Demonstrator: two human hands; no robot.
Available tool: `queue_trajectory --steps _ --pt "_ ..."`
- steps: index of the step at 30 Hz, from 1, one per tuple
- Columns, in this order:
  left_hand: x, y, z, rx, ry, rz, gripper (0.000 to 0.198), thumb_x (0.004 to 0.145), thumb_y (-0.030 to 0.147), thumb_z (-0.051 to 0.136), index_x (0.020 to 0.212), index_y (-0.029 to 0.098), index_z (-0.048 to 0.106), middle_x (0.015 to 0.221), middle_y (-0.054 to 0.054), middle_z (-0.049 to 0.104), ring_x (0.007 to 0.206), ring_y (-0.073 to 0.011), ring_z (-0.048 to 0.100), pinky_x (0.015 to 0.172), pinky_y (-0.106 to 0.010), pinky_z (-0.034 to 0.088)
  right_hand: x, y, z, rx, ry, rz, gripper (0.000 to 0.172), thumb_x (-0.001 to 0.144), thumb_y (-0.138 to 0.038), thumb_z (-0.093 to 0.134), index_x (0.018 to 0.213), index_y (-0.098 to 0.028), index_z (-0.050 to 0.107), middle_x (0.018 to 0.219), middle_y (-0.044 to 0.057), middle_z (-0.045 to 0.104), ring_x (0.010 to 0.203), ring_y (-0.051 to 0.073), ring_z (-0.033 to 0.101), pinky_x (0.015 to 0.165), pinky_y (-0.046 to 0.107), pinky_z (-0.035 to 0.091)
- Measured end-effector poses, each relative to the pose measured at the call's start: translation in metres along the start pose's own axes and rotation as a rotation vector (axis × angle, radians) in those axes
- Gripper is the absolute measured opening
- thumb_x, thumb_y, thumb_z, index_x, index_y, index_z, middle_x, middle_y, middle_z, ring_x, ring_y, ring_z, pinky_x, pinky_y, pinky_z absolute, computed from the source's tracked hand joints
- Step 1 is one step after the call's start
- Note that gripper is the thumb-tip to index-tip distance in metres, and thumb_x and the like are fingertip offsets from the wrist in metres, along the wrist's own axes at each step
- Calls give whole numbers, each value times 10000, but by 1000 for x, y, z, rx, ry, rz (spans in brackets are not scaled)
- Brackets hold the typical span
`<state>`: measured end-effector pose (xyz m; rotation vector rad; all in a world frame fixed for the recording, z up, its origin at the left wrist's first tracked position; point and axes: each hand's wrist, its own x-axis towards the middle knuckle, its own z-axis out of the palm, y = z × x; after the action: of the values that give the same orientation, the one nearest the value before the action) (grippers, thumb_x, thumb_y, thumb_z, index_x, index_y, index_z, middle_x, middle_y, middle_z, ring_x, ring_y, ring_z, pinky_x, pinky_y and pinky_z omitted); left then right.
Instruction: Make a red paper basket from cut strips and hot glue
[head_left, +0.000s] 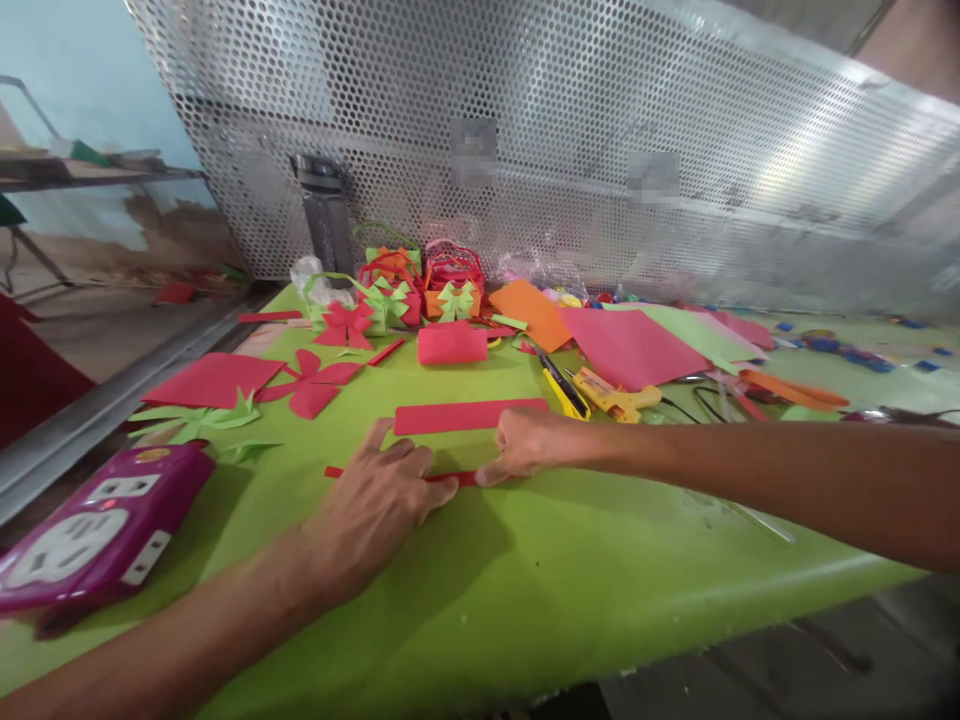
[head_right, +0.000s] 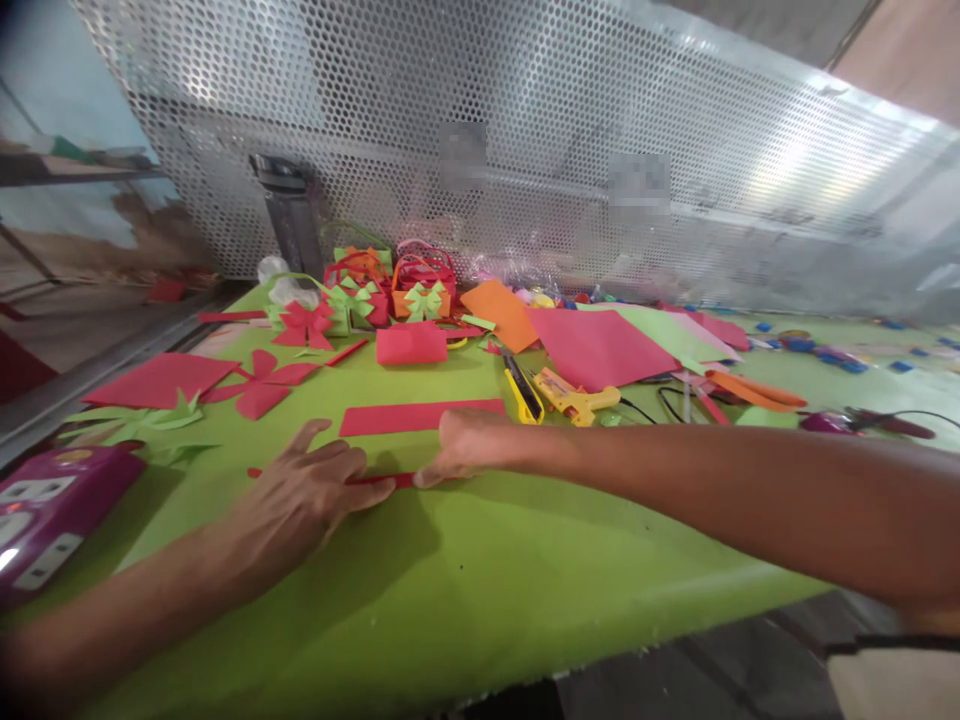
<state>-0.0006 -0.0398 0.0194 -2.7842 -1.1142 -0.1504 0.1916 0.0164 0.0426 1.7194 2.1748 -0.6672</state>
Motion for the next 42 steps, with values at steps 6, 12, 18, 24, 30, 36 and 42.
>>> queue_trajectory --steps 6,12,18,24,30,36,42 --pt "-1 2 0 -12 31 -21 372 894 69 380 928 263 696 639 9 534 608 -137 510 919 -464 288 -3 20 2 104 -38 1 417 583 -509 660 437 -208 411 411 -53 380 401 86 366 403 238 242" --pt "0 -2 6 -10 51 -3 323 878 83 428 880 274 688 619 22 514 586 -142 472 924 -478 252 -12 37 0 218 -110 35 348 650 -356 659 439 -184 442 417 -42 461 400 73 424 416 206 332" --pt "0 -1 8 0 64 -2 336 877 77 415 879 269 690 612 21 503 577 -138 454 906 -471 260 -18 55 3 251 -113 117 292 698 -269 628 476 -174 464 419 -38 481 380 71 430 422 203 362" --pt "2 0 8 18 36 -10 270 870 108 474 866 261 696 597 21 511 557 -129 442 884 -442 291 -16 33 -9 213 -10 9 255 712 -294 625 526 -164 510 505 -18 540 464 69 478 469 185 358" --pt "1 -1 10 37 88 10 287 883 115 461 838 268 699 600 20 520 585 -138 481 929 -454 254 4 -10 -2 142 -55 -33 327 654 -384 684 491 -180 486 443 -36 486 431 86 457 439 213 322" --pt "1 -1 11 30 116 16 330 901 112 413 822 252 701 575 25 497 542 -125 448 896 -422 273 14 -14 -1 92 -39 -66 376 601 -453 701 479 -187 466 431 -46 432 455 95 434 442 230 278" --pt "1 -2 11 18 93 1 296 884 113 448 843 266 698 606 22 518 559 -131 459 882 -468 273 18 -2 -3 146 -134 -42 350 619 -417 687 469 -180 477 440 -36 483 440 92 452 440 222 325"
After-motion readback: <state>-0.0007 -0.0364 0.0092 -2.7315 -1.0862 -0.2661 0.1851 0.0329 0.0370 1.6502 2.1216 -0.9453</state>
